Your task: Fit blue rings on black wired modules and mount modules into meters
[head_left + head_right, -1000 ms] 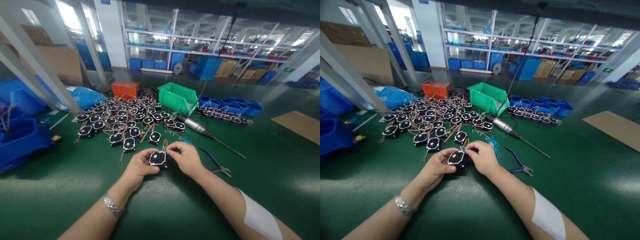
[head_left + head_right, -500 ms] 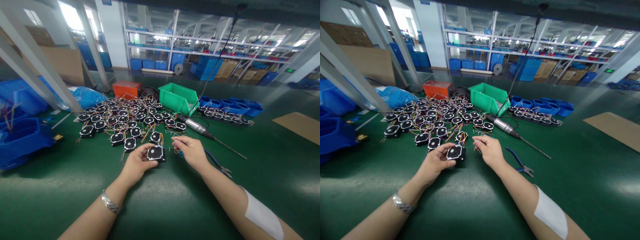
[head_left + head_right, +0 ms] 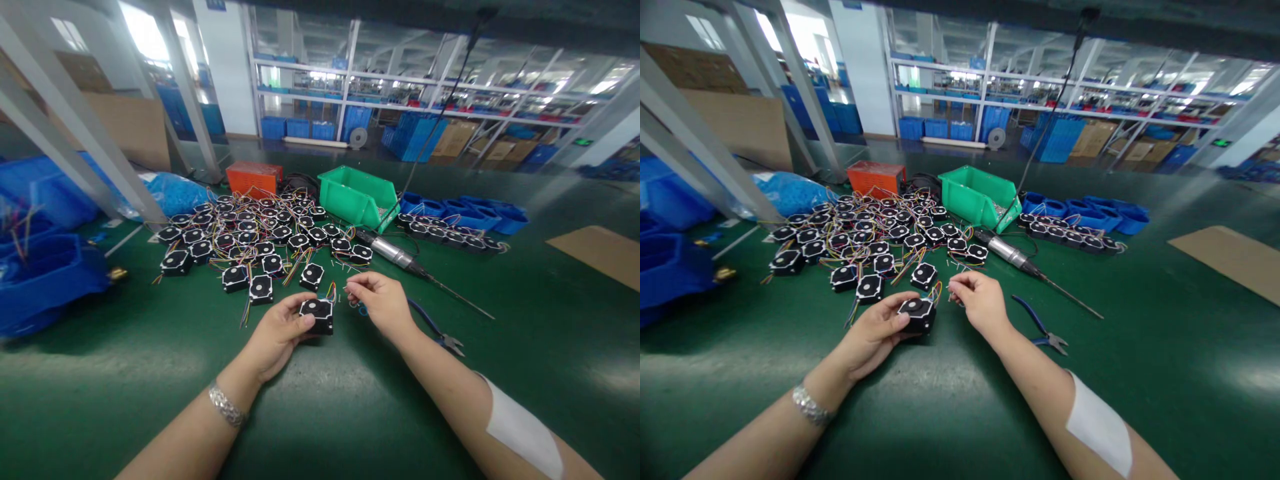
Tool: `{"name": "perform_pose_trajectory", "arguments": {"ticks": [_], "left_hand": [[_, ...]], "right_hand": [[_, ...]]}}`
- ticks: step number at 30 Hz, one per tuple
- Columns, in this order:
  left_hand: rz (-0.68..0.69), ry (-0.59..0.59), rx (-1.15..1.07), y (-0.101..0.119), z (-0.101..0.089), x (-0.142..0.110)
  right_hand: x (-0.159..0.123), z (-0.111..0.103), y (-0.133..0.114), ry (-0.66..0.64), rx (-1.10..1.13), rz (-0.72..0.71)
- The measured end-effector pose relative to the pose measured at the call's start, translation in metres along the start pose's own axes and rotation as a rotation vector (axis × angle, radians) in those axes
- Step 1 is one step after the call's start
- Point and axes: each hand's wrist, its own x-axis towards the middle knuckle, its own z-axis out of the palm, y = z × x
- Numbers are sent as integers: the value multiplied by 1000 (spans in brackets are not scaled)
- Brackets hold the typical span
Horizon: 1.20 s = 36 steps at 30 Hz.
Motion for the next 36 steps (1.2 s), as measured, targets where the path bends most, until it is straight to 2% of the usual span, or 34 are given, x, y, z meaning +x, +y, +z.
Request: {"name": "perform_pose_trajectory", "arguments": {"ticks": [5,8,12,16,18,22,24,31,36], "left_hand": [[-38,43,-58,0,-1,1],[-27,56,-37,2,-3,1],[-4,-17,42,5,-5,-1],[-11,-79,59,4,-6,-1],[-7,-72,64,2,-5,-1],[-39,-36,90,0,-4,0],[-54,-31,100,1,-4,0],[-49,-28,106,1,-4,-1],[-44,-21,90,0,-4,-1]], "right_hand": [[-3,-2,-2,80,-86,-75],[-6,-4,-4,106,-170,-192],[-11,-6,-8,154,-204,-366],[-17,-5,-13,166,-173,-377],[-18,-4,-15,99,-209,-365],[-21,1,-16,-165,-327,-375],[-22,4,-16,-231,-343,-381],[-21,5,-11,-312,-359,-347],[-23,4,-9,-309,-476,-613]]}}
